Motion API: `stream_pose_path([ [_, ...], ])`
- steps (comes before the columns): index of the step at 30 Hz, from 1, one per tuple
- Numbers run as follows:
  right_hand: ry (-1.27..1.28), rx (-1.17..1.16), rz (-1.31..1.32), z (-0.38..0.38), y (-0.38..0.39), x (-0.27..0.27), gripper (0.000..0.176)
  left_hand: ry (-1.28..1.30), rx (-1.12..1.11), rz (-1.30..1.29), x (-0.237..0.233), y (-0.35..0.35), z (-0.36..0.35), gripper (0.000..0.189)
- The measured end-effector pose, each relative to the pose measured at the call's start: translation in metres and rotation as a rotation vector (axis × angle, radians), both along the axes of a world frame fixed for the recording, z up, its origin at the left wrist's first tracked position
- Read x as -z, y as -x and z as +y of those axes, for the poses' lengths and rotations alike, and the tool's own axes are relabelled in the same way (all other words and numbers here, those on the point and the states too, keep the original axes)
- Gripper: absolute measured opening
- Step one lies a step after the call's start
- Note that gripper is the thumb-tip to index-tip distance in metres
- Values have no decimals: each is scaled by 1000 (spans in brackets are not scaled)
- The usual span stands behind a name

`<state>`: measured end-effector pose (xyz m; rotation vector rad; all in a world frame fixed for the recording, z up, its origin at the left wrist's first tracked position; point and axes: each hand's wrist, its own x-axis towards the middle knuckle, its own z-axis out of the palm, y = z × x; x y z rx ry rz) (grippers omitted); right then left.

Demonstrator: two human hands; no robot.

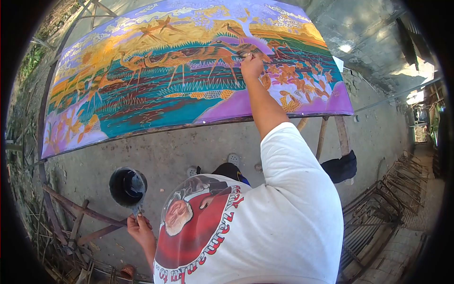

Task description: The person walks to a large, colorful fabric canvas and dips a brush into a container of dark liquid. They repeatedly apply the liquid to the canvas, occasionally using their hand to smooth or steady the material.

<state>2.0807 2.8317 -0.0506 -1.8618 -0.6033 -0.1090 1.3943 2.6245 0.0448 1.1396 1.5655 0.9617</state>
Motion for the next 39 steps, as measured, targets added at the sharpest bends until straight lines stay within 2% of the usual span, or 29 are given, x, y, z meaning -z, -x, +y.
stream_pose_path([
  [2, 36, 75, 1, -1, 15, -15, 25, -5, -2, -14, 2, 7, 4, 12],
  [4, -85, -107, 386, 11, 37, -26, 24, 4, 14, 12, 1, 11, 7, 13],
  [5, -87, -112, 382, 16, 41, -34, 24, 0, 10, 9, 4, 11, 7, 13],
  [7, -175, -196, 612, 27, 44, -40, 27, 6, 4, 2, 5, 11, 11, 19],
  [8, -177, -199, 617, 27, 41, -43, 27, 4, 2, 6, 6, 12, 11, 19],
  [10, 224, 66, -21, 29, 18, -38, 28, -2, 23, -3, 9, 11, 11, 14],
  [14, 179, -79, 89, 50, 11, -7, 27, -3, -13, 0, 13, 0, 8, 14],
  [17, 119, -155, 123, 51, 10, -6, 25, 4, 4, -12, 15, -8, 5, 14],
  [19, 295, 3, -125, 28, 7, -39, 26, -19, 15, -31, 16, -16, 5, 14],
  [21, 325, 7, -145, 27, -1, -43, 27, -23, 7, -42, 21, -21, 6, 14],
  [23, 226, -156, -72, 30, -10, -36, 27, -22, -1, -59, 28, -28, 6, 14],
  [24, 232, -160, -72, 23, -11, -42, 27, -14, -1, -57, 30, -32, 6, 13],
  [26, 318, -131, -236, 10, -16, -57, 26, -10, -20, -46, 30, -38, 7, 13],
  [28, 314, 18, -116, 2, -33, -55, 27, 2, 6, -57, 28, -45, 9, 12],
  [30, 81, -115, 161, -8, -31, -50, 28, 16, -31, -60, 30, -52, 10, 12],
  [34, 123, -177, 7, -24, -43, -27, 28, 0, -34, -74, 37, -62, 11, 11],
  [36, 69, 8, 49, -26, -41, -31, 27, -3, -47, -73, 41, -65, 10, 10],
  [37, 63, -9, 53, -25, -28, -40, 27, -4, -40, -77, 43, -67, 10, 10],
  [39, -214, -341, 550, -22, 13, -71, 25, 2, -43, -72, 43, -69, 10, 10],
])
